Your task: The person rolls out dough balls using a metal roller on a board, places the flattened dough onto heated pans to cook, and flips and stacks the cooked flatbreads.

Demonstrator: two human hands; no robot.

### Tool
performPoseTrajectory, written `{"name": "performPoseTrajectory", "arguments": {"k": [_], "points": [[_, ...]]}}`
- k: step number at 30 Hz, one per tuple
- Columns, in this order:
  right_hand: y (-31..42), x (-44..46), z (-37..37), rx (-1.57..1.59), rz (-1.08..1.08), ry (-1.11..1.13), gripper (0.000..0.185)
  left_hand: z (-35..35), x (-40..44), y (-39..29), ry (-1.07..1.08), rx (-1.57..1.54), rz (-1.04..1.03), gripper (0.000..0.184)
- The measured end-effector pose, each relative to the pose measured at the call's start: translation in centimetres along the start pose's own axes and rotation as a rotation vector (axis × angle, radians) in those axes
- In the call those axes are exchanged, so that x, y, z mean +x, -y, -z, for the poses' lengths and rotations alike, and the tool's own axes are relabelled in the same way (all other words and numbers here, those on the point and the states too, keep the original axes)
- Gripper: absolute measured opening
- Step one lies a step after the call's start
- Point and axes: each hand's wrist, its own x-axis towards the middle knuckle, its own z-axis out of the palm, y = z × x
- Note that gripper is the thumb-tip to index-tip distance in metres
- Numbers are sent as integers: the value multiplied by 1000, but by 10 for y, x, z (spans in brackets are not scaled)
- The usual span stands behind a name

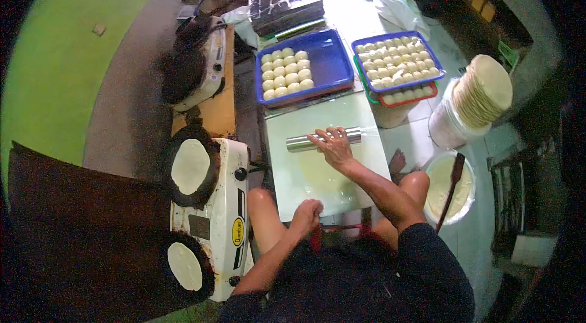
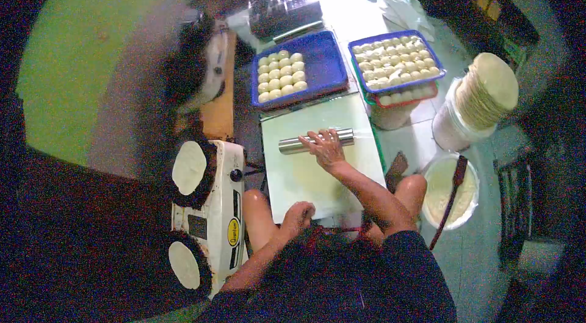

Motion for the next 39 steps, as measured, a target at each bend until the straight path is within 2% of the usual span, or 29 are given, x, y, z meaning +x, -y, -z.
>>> {"name": "performPoseTrajectory", "arguments": {"k": [2,5,6,8,10,11,12,13,14,16,17,18,19,21,23,26,29,30,33,34,37,39], "points": [[-2,18,-9,30,30,-18,60,9,4,-3,33,299,-171,13],[-5,49,-28,30,20,-68,61,26,23,-43,-123,329,-350,23],[-4,63,-22,16,-5,-121,62,29,39,-37,7,415,-337,42],[-16,82,-2,8,-50,-201,69,33,82,-24,75,604,-388,54],[-48,66,43,55,-172,-317,66,39,123,-19,173,746,-387,65],[-64,44,84,-58,-216,-364,62,47,139,-18,233,796,-357,69],[-98,0,87,19,-383,-361,56,53,156,-20,192,785,-344,69],[-116,-36,128,239,-423,-437,56,59,173,-21,149,780,-331,69],[-143,-94,142,113,-504,-473,59,58,186,-18,84,772,-328,68],[-150,-199,194,-197,-811,-161,67,43,189,-22,25,778,-350,68],[-161,-272,179,-241,-904,-182,77,35,188,-25,-6,780,-356,68],[-154,-336,173,-209,-1131,-52,87,27,180,-28,101,801,-420,67],[-134,-381,168,-272,-1422,49,95,26,181,-31,86,816,-405,67],[-105,-447,150,-124,-1593,-49,101,25,179,-36,54,843,-370,67],[-82,-453,143,-28,-1691,-133,96,15,177,-44,24,854,-327,67],[-82,-468,136,27,-1573,-156,91,-6,158,-44,61,820,-379,69],[-86,-479,126,-16,-1511,-119,82,-6,113,-43,96,777,-293,71],[-82,-477,122,-96,-1499,-90,82,-6,99,-32,49,739,-280,72],[-72,-459,120,142,-1474,4,79,19,52,-13,-37,711,-151,73],[-72,-461,110,135,-1488,-133,75,36,29,-17,-129,639,-161,73],[-99,-491,101,21,-1331,-175,64,85,-28,-15,-308,421,-90,71],[-64,-461,147,114,-1365,-289,53,108,-73,-10,-449,367,-76,62]]}}
